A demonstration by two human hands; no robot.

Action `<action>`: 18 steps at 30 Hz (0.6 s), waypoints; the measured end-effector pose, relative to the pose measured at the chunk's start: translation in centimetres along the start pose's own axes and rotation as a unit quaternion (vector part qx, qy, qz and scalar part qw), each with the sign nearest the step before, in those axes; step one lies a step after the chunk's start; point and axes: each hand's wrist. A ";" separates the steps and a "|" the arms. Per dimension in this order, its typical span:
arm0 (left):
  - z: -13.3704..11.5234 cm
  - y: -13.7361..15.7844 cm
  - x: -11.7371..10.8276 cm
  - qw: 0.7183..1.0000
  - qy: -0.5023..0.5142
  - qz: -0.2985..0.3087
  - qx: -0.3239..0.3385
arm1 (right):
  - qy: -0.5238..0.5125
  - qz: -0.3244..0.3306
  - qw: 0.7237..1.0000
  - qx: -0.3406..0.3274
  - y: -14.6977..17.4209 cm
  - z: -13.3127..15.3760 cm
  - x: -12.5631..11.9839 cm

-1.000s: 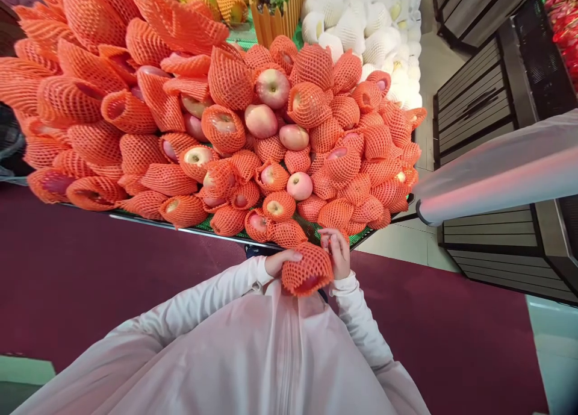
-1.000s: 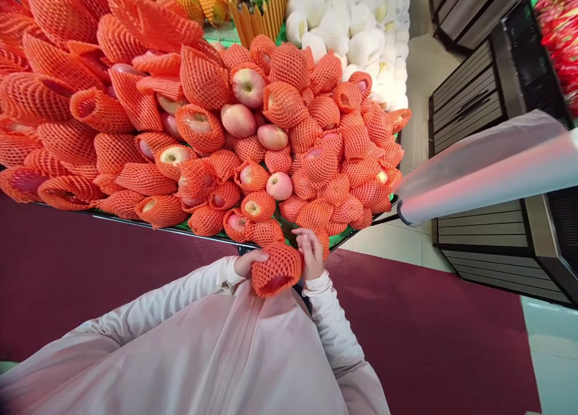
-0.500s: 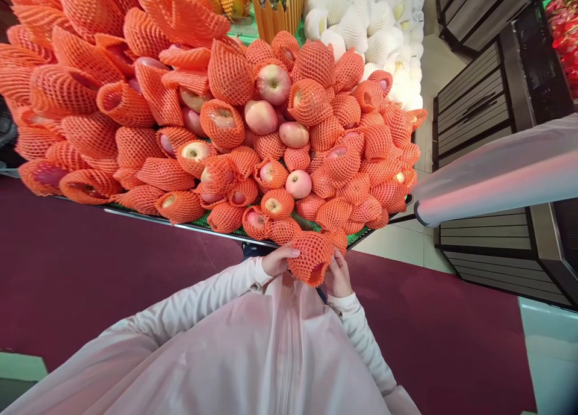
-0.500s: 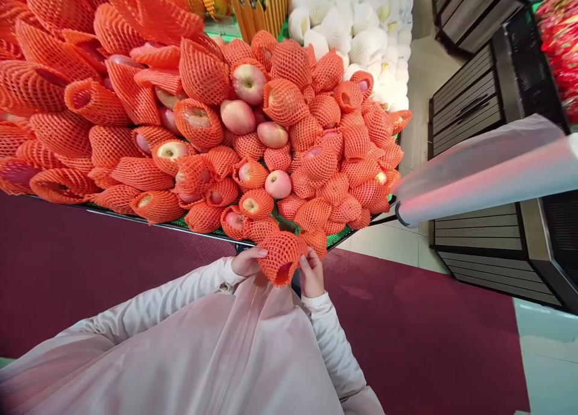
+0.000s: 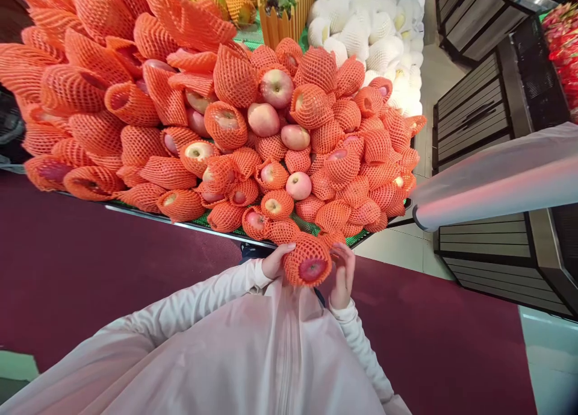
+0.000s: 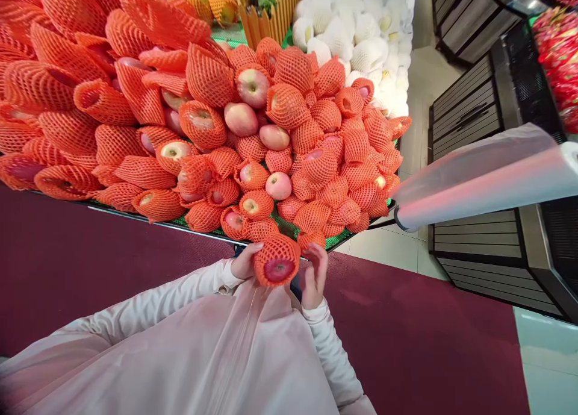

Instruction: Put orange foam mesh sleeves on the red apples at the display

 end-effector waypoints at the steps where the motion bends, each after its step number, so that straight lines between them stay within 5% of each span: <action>1: -0.3 0.0 0.3 1.000 -0.013 0.003 -0.004 | 0.046 0.015 0.998 -0.035 0.3 0.6 -0.2; 5: -1.4 0.0 1.6 0.974 -0.217 0.050 -0.042 | 0.251 0.108 0.957 -0.094 1.1 1.6 -0.1; 9: -1.8 0.2 2.6 0.838 -0.544 0.033 -0.034 | 0.298 0.051 0.950 -0.079 1.4 0.2 0.7; 12: -2.2 0.2 3.1 0.751 -0.660 0.006 -0.023 | 0.294 0.021 0.955 -0.040 1.5 -0.6 0.6; 14: -2.7 0.1 3.2 0.729 -0.684 0.007 0.013 | 0.292 0.011 0.956 -0.005 1.5 -0.7 0.1; 18: -3.5 -0.5 2.5 0.735 -0.675 0.034 0.063 | 0.316 0.003 0.949 -0.008 1.4 -0.3 -1.4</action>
Point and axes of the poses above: each hand's wrist, its own y-axis away from the middle knuckle, its own x-axis out of the palm, z = x × y, and after that the axes turned 15 degrees about z, right-handed
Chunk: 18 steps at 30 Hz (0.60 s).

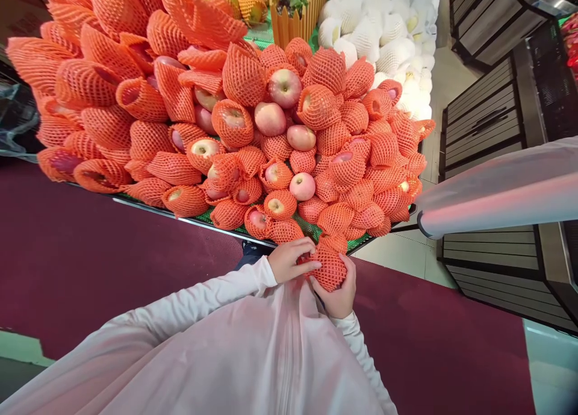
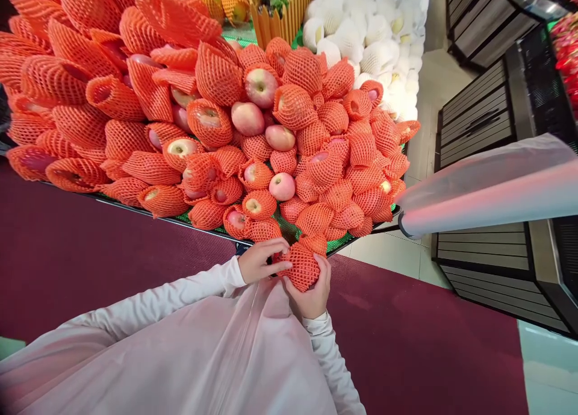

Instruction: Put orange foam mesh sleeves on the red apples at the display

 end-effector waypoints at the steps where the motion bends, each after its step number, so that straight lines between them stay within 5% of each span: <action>1: 0.4 -0.2 -0.1 1.000 -0.015 -0.013 -0.003 | 0.008 -0.008 1.000 0.002 0.0 -0.2 -0.4; 4: 2.0 -1.3 -0.1 0.988 -0.145 -0.038 -0.038 | 0.007 -0.049 0.998 0.036 -0.2 -0.8 -1.3; 8: 3.8 -3.1 0.8 0.941 -0.329 0.004 -0.081 | -0.008 -0.127 0.989 0.081 -1.0 -1.0 -1.8; 12: 5.0 -3.0 1.1 0.916 -0.380 0.026 -0.122 | 0.033 -0.156 0.987 0.036 -2.9 0.0 -1.6; 15: 5.8 -1.4 0.7 0.919 -0.379 0.010 -0.112 | 0.112 -0.101 0.985 -0.084 -4.8 1.3 -0.9; 18: 6.4 0.2 0.5 0.922 -0.377 -0.010 -0.092 | 0.216 0.046 0.960 -0.172 -6.6 2.4 0.7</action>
Point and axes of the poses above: each hand's wrist, its own y-axis away from the middle knuckle, its own x-axis out of the palm, z = x × y, and after that the axes turned 15 degrees about z, right-handed
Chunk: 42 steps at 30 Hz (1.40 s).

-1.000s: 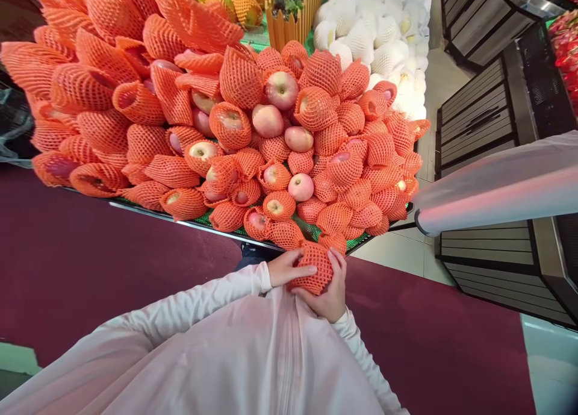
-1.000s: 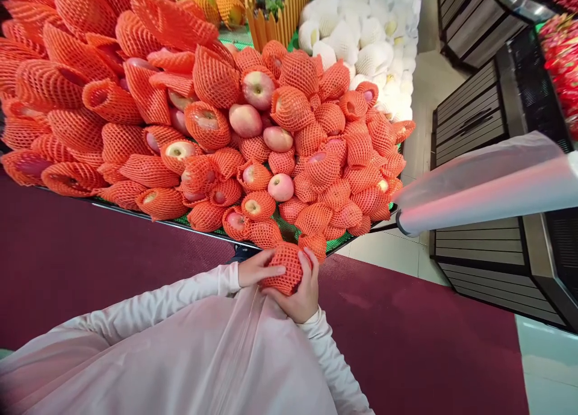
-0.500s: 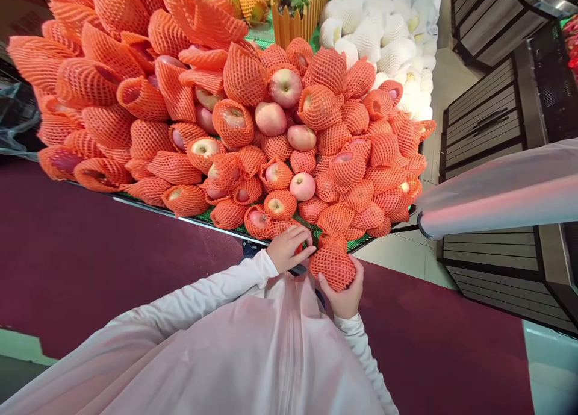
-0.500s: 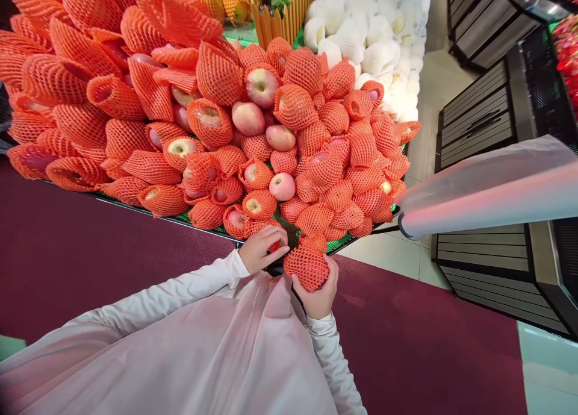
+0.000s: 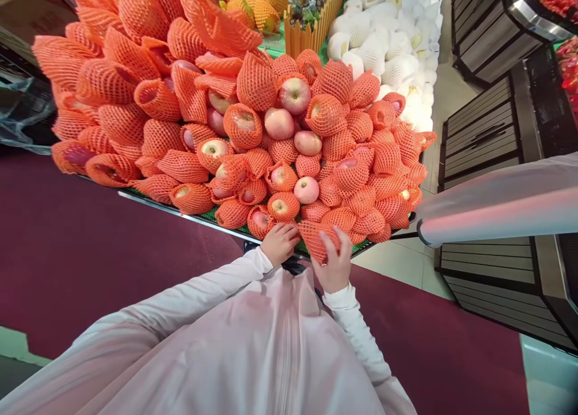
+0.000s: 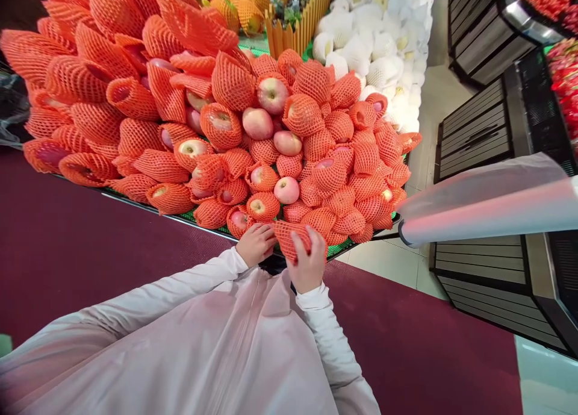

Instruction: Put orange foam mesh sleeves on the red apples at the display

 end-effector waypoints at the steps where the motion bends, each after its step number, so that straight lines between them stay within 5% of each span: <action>1: 0.2 0.3 0.1 1.000 -0.001 -0.004 0.002 | 0.033 0.055 0.998 -0.010 -0.7 0.3 0.5; 5: 0.3 0.4 0.4 1.000 0.013 -0.006 -0.004 | 0.132 0.171 0.976 0.033 -2.2 0.9 2.7; 19: 2.4 1.2 -0.6 0.994 0.070 0.018 0.087 | 0.150 0.275 0.949 0.039 -1.3 -0.4 5.9; 23: 2.6 1.5 -1.4 0.989 0.091 0.017 0.113 | 0.160 0.279 0.946 0.025 -1.2 -0.5 6.9; 29: 4.5 2.5 -4.5 0.980 0.116 -0.062 0.149 | 0.172 0.248 0.953 0.009 -0.6 -1.1 7.6; 35: 10.6 2.7 -9.8 0.976 0.089 -0.198 -0.025 | 0.177 0.235 0.956 0.014 -0.7 -1.3 7.7; 42: 21.2 1.3 -14.3 0.922 0.076 -0.296 -0.240 | 0.198 0.229 0.952 0.038 -0.7 -1.0 7.5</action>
Point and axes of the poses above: each hand's wrist, its own y-axis away from the middle knuckle, its own x-axis out of the palm, z = x × y, and after that the axes turned 15 degrees about z, right-handed
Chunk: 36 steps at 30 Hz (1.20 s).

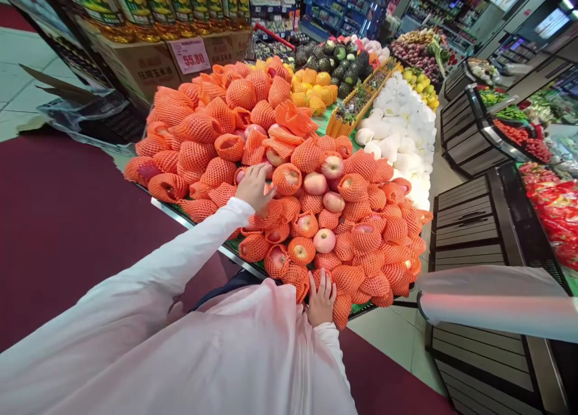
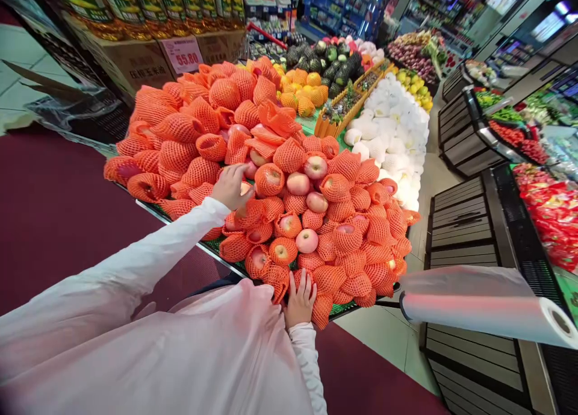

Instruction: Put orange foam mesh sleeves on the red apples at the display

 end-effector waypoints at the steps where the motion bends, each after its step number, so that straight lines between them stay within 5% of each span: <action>1: 1.0 -1.3 -0.1 1.000 -0.005 0.001 -0.014 | -0.003 -0.003 1.000 0.007 0.0 0.1 0.0; 7: 4.9 -7.4 0.1 0.991 -0.028 0.128 0.037 | -0.019 -0.004 0.999 0.034 0.1 0.7 -0.4; 12: 6.1 -8.5 -0.5 0.982 -0.006 0.180 0.065 | -0.074 -0.014 0.997 0.013 0.7 1.3 -1.7; 17: 7.4 -5.6 -4.0 0.989 0.028 0.081 0.124 | -0.121 -0.077 0.989 -0.019 -0.1 1.5 -4.9; 21: 8.4 -1.7 -6.8 0.986 0.091 0.015 0.136 | -0.103 -0.188 0.974 0.079 -4.2 1.0 -7.9; 26: 9.8 2.9 -7.5 0.972 0.182 0.015 0.147 | -0.033 -0.060 0.985 0.158 -11.2 -0.3 -9.8; 30: 10.8 5.8 -6.6 0.972 0.200 0.040 0.112 | -0.020 0.013 0.987 0.162 -13.4 -0.7 -10.6; 36: 11.7 7.7 -6.9 0.974 0.164 0.114 0.106 | -0.014 -0.070 0.988 0.135 -11.3 -0.7 -13.0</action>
Point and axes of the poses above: each hand's wrist, its own y-axis away from the middle knuckle, its own x-axis out of the palm, z = x × y, and after that the axes turned 15 degrees about z, right-handed
